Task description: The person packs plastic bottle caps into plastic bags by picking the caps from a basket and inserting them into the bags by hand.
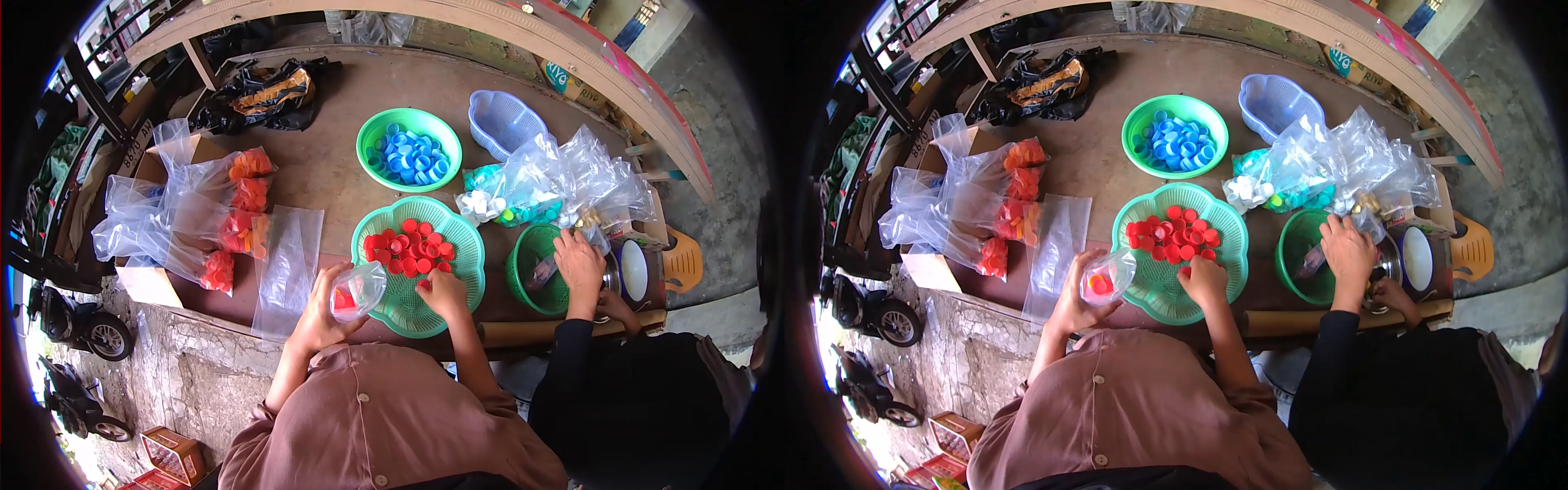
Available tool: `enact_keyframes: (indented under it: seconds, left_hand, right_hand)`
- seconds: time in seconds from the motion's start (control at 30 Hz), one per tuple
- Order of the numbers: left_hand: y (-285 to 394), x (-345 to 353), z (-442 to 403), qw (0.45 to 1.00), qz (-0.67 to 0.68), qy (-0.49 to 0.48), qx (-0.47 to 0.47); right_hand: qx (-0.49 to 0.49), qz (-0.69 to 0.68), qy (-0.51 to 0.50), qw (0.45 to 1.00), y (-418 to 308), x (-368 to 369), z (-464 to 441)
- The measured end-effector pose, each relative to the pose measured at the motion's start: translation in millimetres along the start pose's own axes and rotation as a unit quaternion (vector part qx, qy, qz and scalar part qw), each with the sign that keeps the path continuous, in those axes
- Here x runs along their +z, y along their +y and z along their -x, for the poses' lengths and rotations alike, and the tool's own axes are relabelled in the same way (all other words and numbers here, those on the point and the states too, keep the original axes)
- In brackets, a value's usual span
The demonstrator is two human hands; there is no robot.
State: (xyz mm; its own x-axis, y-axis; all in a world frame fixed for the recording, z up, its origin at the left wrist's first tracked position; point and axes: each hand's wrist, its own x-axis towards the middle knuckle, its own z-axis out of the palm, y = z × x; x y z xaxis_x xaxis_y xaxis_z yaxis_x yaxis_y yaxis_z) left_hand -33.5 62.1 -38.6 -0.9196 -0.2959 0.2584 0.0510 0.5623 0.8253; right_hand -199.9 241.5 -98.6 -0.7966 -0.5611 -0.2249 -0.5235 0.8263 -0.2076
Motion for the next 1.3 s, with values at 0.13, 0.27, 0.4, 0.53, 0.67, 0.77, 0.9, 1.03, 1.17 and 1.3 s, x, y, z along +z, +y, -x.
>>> enact_keyframes:
  seconds: [0.13, 0.27, 0.4, 0.53, 0.67, 0.77, 0.9, 1.03, 1.17, 1.3]
  left_hand:
    - [3, -1, -2, 1.000, -0.005, 0.010, 0.013]
    - [3, 0, -6, 1.000, 0.002, 0.008, 0.022]
    - [1, 0, -5, 0.999, -0.016, 0.008, 0.031]
    - [-3, 1, -3, 1.000, 0.007, 0.016, 0.021]
    - [-3, 1, -2, 1.000, 0.011, 0.018, 0.018]
    - [-5, 3, -3, 1.000, 0.013, 0.021, 0.018]
    - [-4, 3, -3, 0.999, 0.015, 0.022, 0.021]
    - [-2, 2, -3, 0.999, -0.023, 0.015, 0.031]
    - [-2, 2, -3, 1.000, -0.006, 0.010, 0.011]
    - [-1, 1, -3, 1.000, -0.010, 0.013, 0.018]
  right_hand:
    - [-0.164, -0.336, 0.189, 0.908, -34, -63, 20]
    - [-0.306, -0.369, 0.280, 0.832, -66, -97, 41]
    - [-0.361, -0.230, 0.241, 0.871, -87, -91, 47]
    - [-0.280, -0.333, 0.251, 0.865, -64, -75, 30]
    - [-0.020, -0.069, 0.129, 0.989, -5, -41, 0]
    - [0.051, 0.032, -0.002, 0.998, 17, -1, -18]
    - [0.065, 0.020, -0.010, 0.998, 26, 18, -23]
    - [-0.101, -0.285, 0.067, 0.951, 8, -33, -3]
    - [-0.304, -0.511, 0.136, 0.793, -53, -98, 28]
    - [-0.380, -0.385, 0.142, 0.829, -82, -94, 37]
